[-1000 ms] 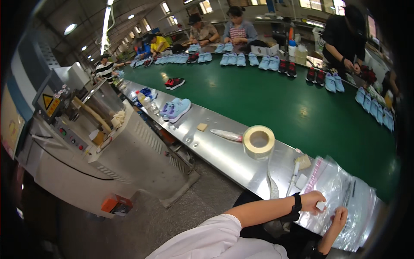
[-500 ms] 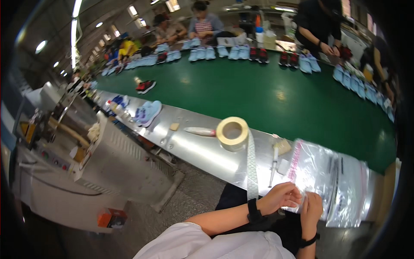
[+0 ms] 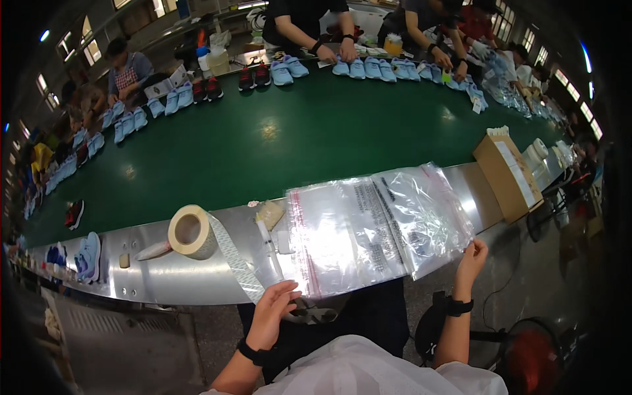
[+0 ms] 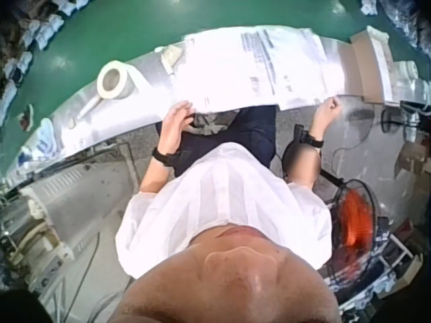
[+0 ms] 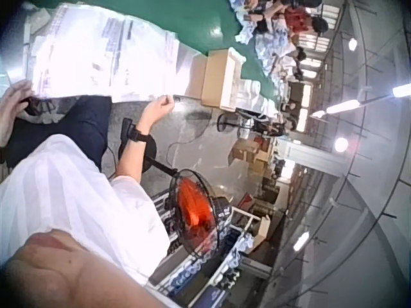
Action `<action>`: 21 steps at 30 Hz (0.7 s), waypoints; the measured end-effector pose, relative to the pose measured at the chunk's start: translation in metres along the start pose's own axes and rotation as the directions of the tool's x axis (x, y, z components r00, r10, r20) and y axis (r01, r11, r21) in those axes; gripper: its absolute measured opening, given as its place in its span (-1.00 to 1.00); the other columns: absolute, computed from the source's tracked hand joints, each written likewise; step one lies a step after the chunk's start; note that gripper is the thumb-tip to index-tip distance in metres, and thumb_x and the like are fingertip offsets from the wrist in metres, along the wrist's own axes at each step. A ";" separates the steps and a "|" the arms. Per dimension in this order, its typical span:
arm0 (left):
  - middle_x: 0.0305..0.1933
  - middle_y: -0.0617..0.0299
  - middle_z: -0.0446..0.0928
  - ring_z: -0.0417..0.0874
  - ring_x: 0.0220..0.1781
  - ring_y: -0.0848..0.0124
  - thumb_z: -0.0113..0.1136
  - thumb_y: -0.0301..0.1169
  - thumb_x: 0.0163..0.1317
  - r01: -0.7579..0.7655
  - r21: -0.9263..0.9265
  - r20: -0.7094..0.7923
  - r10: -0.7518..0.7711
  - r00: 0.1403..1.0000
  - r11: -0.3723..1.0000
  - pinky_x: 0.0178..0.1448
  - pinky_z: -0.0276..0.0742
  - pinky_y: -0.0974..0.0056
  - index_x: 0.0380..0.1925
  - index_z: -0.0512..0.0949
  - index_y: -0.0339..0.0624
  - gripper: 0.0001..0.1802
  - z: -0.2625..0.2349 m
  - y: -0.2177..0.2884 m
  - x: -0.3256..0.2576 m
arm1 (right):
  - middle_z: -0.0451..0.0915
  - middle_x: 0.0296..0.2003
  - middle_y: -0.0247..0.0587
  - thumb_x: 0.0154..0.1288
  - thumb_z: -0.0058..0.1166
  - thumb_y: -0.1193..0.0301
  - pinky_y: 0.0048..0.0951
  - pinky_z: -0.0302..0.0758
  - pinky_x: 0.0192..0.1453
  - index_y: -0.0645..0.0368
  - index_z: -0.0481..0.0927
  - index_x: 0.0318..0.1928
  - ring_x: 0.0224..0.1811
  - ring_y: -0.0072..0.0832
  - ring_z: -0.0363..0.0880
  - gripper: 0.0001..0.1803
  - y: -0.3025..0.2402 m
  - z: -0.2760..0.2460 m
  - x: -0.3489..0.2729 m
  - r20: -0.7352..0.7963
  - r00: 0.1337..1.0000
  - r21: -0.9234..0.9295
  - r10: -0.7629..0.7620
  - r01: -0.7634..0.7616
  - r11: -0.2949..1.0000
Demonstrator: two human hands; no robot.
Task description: The person applies glue to the soles of shoes using a syringe and a heat machine. They pick up a black shoe, heat it, apply glue, and place it on the table. They repeat this process with a light blue shoe. Finally, they prepare a plastic bag by peeling a label.
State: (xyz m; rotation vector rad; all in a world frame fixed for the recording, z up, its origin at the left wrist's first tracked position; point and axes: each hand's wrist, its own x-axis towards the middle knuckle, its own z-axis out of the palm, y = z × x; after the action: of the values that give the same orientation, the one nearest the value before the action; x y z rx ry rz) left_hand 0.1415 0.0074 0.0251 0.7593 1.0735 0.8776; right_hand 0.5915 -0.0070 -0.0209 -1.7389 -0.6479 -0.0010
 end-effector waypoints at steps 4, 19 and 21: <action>-0.05 0.06 0.52 0.58 -0.03 0.31 -0.09 -0.39 0.34 -0.143 -0.072 -0.251 0.121 0.961 0.987 0.01 0.50 0.28 -0.06 0.43 -0.29 -0.74 -0.048 0.000 -0.042 | 0.41 -0.21 -0.28 0.33 -0.10 0.49 -0.53 0.31 -0.06 0.29 0.43 -0.14 -0.18 -0.55 0.33 -0.85 -0.060 0.020 -0.057 0.141 0.968 -0.003 -0.207 0.209 0.978; -0.23 0.32 0.52 0.58 -0.24 0.52 0.01 -0.28 0.27 -0.252 0.344 -0.772 0.425 0.472 0.905 -0.29 0.45 0.43 -0.16 0.47 -0.17 -0.76 -0.281 0.073 -0.079 | 0.55 -0.25 -0.20 0.35 -0.08 0.24 -0.17 0.40 -0.03 0.18 0.53 -0.20 -0.18 -0.36 0.50 -0.73 -0.347 0.021 -0.180 -0.182 -0.294 0.319 -0.938 -0.920 0.227; -0.50 0.25 0.51 0.56 -0.47 0.48 0.03 -0.29 0.22 -0.269 0.467 -0.769 0.537 0.346 0.842 -0.49 0.35 0.43 -0.28 0.50 -0.24 -0.76 -0.344 0.104 -0.064 | 0.55 -0.26 -0.21 0.35 -0.09 0.24 -0.15 0.39 -0.02 0.19 0.53 -0.22 -0.18 -0.37 0.50 -0.73 -0.356 0.044 -0.190 -0.159 -0.313 0.286 -0.936 -0.922 0.260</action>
State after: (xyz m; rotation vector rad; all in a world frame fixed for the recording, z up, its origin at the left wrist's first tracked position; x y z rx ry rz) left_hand -0.2228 0.0324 0.0373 0.8059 2.0349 1.7178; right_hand 0.2668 -0.0029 0.2230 1.0477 -1.6656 1.8154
